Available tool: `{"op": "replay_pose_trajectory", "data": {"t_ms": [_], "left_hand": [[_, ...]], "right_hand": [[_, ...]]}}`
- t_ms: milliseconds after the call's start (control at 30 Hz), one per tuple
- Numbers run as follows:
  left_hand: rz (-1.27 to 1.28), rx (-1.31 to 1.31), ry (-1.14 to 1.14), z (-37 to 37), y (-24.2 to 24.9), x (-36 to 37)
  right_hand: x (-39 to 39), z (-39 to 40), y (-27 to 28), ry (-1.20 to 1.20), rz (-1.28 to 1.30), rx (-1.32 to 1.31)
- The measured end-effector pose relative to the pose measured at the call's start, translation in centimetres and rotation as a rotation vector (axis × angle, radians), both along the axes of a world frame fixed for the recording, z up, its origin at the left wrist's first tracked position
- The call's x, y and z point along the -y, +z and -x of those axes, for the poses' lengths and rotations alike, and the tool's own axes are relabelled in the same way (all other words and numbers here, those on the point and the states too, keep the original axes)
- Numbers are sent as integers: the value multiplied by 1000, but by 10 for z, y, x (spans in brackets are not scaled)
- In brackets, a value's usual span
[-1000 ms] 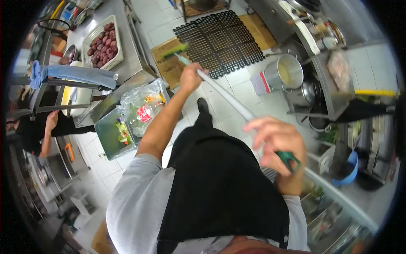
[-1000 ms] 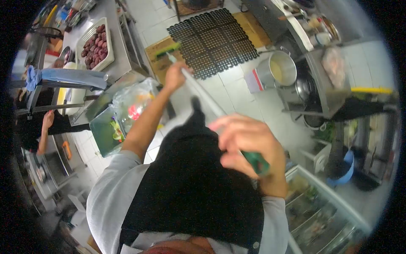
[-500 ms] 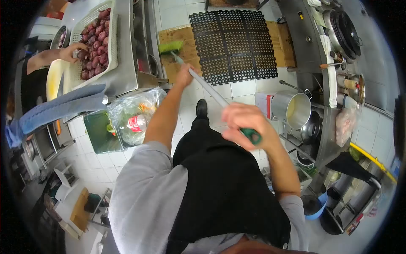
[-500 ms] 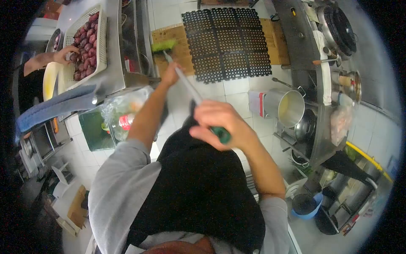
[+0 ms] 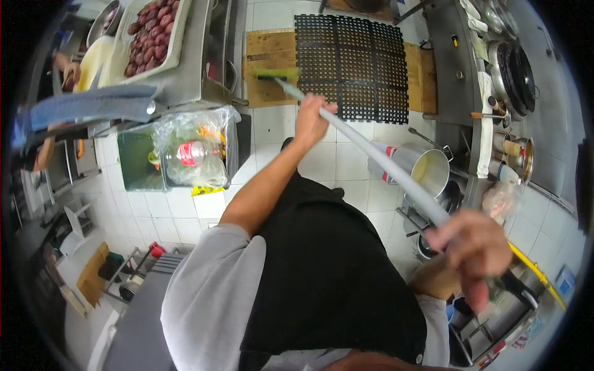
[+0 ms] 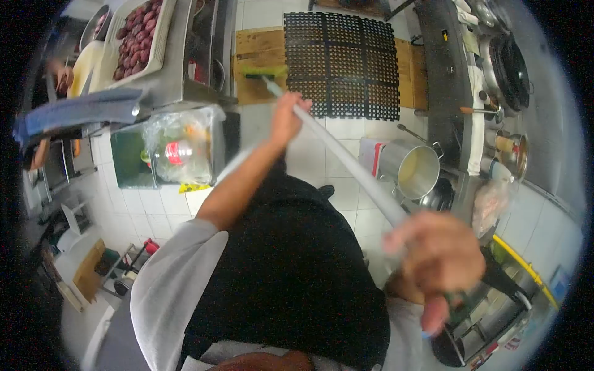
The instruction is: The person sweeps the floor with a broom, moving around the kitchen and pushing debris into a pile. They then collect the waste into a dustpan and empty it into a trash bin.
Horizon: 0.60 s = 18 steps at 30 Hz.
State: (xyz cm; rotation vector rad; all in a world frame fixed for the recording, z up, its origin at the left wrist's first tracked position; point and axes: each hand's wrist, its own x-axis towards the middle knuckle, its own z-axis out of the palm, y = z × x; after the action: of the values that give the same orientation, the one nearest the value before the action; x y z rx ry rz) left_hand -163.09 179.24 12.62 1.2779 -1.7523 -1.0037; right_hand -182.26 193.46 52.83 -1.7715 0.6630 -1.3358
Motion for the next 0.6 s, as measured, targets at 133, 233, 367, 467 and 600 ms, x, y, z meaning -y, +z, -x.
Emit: {"op": "replay_pose_trajectory", "data": {"t_ms": [133, 233, 367, 467, 600], "left_hand": [[-123, 56, 91, -34, -105, -46], [-108, 121, 61, -54, -118, -161], [-120, 46, 206, -12, -60, -262], [5, 23, 92, 42, -5, -262], [-13, 49, -109, 112, 11, -224]], "right_hand": [[-19, -45, -51, -98, -299, -198], [-72, -29, -63, -21, -420, -113], [-176, 12, -21, -13, -405, -27], [-211, 74, 2, 234, -139, -46], [-240, 84, 14, 43, -84, -77]]}}
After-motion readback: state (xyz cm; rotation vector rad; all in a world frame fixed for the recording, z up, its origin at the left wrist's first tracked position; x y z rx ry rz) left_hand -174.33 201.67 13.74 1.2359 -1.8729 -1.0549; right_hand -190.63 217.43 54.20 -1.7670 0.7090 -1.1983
